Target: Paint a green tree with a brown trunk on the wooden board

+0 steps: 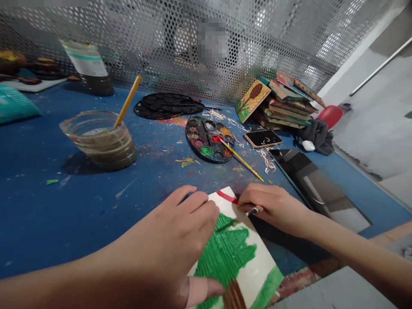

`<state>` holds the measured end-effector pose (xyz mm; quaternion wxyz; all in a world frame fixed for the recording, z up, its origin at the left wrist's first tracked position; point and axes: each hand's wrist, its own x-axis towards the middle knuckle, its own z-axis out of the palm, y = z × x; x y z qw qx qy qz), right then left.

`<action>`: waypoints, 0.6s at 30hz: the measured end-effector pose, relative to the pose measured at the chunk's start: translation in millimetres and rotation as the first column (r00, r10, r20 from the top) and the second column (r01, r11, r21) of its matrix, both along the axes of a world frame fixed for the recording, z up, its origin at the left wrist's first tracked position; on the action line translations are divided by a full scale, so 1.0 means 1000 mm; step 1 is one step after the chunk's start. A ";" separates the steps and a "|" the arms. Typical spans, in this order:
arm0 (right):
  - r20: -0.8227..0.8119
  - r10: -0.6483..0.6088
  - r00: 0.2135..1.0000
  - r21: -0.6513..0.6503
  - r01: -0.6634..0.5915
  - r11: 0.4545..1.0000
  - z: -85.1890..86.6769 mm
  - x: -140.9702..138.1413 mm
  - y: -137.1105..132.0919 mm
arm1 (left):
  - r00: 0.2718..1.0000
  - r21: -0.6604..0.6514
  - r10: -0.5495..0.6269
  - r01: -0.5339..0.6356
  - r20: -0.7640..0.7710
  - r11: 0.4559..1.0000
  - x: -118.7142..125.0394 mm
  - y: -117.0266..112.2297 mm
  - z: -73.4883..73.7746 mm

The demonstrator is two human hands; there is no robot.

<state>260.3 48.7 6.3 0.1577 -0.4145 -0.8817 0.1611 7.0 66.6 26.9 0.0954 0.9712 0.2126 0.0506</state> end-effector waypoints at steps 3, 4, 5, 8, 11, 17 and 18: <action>0.014 0.017 1.000 0.032 -0.017 0.999 0.000 -0.001 0.001 | 1.000 -0.040 0.012 -0.012 -0.006 0.999 0.001 0.001 0.001; 0.015 0.016 1.000 0.032 -0.016 0.999 0.001 -0.002 0.002 | 1.000 -0.047 0.011 -0.011 -0.010 0.999 0.002 0.002 0.002; 0.014 0.014 1.000 0.026 -0.015 1.000 0.001 -0.003 0.002 | 1.000 -0.050 0.010 -0.011 -0.008 0.999 0.002 0.002 0.001; 0.030 0.010 1.000 -0.003 -0.010 1.000 0.004 -0.004 0.002 | 1.000 -0.058 0.020 -0.020 0.007 0.998 0.001 0.002 -0.001; 0.099 -0.015 0.995 -0.014 0.016 1.000 0.007 -0.007 0.002 | 0.999 -0.038 0.014 -0.013 0.032 0.999 0.000 0.002 -0.003; 0.195 -0.123 0.973 -0.001 0.126 0.992 0.005 -0.013 0.003 | 0.999 -0.005 0.004 -0.004 0.044 1.000 0.000 0.003 -0.004; 0.168 -0.146 0.975 -0.011 0.150 0.989 0.003 -0.012 0.004 | 0.999 -0.015 0.009 -0.008 0.042 1.000 0.000 0.003 -0.004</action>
